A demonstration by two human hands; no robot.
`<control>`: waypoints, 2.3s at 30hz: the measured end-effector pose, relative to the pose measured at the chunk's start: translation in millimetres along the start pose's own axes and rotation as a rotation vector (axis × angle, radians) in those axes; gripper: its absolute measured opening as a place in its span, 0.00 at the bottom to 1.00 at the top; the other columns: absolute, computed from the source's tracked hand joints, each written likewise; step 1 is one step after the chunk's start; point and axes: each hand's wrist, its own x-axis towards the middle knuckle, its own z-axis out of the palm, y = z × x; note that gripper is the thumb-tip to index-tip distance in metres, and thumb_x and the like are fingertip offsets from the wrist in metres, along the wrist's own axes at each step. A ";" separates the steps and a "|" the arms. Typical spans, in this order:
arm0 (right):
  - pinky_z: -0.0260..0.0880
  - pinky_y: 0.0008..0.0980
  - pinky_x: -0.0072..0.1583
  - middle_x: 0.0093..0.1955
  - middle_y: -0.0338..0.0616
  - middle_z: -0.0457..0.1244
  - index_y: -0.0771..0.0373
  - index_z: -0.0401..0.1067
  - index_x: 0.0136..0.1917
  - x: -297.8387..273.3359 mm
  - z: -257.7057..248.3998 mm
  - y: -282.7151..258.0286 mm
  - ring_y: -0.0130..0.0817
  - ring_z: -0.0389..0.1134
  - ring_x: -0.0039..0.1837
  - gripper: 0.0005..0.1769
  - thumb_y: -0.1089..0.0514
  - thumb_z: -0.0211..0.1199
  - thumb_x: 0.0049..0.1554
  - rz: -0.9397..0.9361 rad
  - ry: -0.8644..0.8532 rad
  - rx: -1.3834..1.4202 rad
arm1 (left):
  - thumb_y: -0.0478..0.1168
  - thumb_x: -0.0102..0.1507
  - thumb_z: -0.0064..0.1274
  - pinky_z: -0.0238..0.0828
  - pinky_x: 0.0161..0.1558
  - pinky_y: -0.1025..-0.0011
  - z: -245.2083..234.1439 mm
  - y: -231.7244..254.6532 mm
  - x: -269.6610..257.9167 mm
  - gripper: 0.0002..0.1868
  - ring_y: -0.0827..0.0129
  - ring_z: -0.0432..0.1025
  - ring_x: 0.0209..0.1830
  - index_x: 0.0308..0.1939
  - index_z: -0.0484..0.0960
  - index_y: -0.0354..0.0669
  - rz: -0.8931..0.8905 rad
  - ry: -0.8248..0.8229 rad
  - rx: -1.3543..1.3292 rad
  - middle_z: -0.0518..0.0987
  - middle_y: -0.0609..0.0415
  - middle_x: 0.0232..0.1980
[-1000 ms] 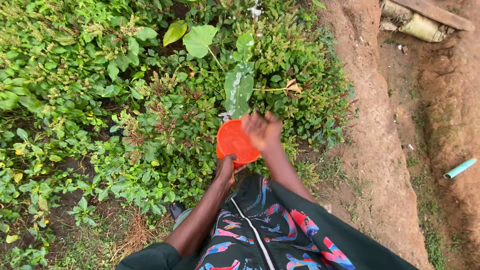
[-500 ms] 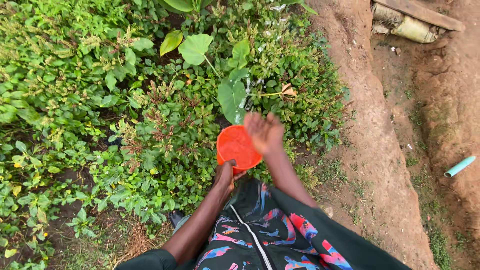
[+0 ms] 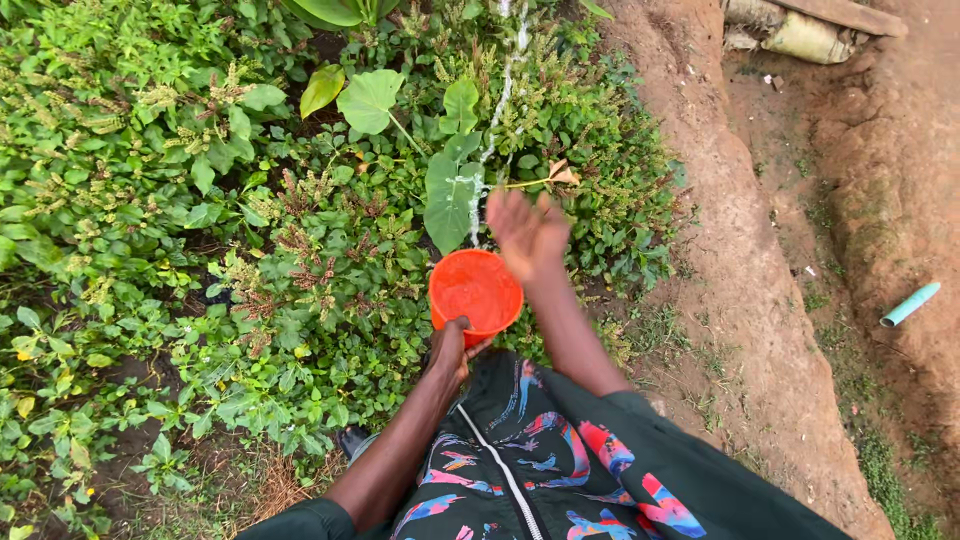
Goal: The person washes their hands by pouring water from a small orange container while standing in a garden area, repeatedly rinsing their hands and refilling the container from a larger white bucket.
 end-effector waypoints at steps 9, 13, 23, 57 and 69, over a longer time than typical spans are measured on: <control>0.79 0.55 0.70 0.74 0.65 0.64 0.77 0.64 0.80 -24.0 16.1 21.9 0.63 0.67 0.77 0.43 0.35 0.50 0.73 0.248 -0.086 0.538 | 0.38 0.69 0.52 0.95 0.52 0.49 -0.7 -3.5 8.7 0.28 0.47 0.87 0.61 0.72 0.74 0.31 -0.039 -0.001 -0.018 0.85 0.40 0.68; 0.78 0.56 0.80 0.75 0.66 0.73 0.78 0.72 0.78 -34.0 69.5 -27.4 0.55 0.75 0.77 0.36 0.44 0.53 0.73 -0.141 -0.384 0.009 | 0.38 0.68 0.52 0.94 0.51 0.51 1.1 -1.5 8.2 0.28 0.46 0.87 0.61 0.72 0.75 0.29 0.011 -0.025 0.040 0.85 0.39 0.67; 0.75 0.70 0.75 0.65 0.65 0.68 0.68 0.69 0.70 -17.7 -71.4 45.3 0.62 0.71 0.69 0.31 0.39 0.48 0.74 0.121 0.612 -0.028 | 0.37 0.69 0.51 0.96 0.51 0.52 12.8 4.9 -6.9 0.25 0.47 0.86 0.60 0.70 0.78 0.29 0.001 -0.068 0.061 0.85 0.39 0.65; 0.71 0.54 0.80 0.74 0.74 0.68 0.82 0.69 0.78 -84.2 -105.6 -10.5 0.58 0.71 0.75 0.38 0.43 0.52 0.73 0.057 0.211 0.667 | 0.41 0.70 0.54 0.95 0.50 0.54 32.6 -23.4 -20.7 0.21 0.52 0.88 0.56 0.62 0.83 0.28 -0.148 -0.180 0.250 0.88 0.40 0.60; 0.78 0.54 0.58 0.51 0.56 0.67 0.65 0.71 0.53 -89.6 -189.4 -32.3 0.51 0.68 0.51 0.32 0.31 0.65 0.68 -0.056 0.678 0.000 | 0.35 0.66 0.58 0.95 0.49 0.53 40.7 -50.4 -21.5 0.19 0.47 0.85 0.54 0.60 0.82 0.26 -0.100 -0.207 0.449 0.84 0.38 0.58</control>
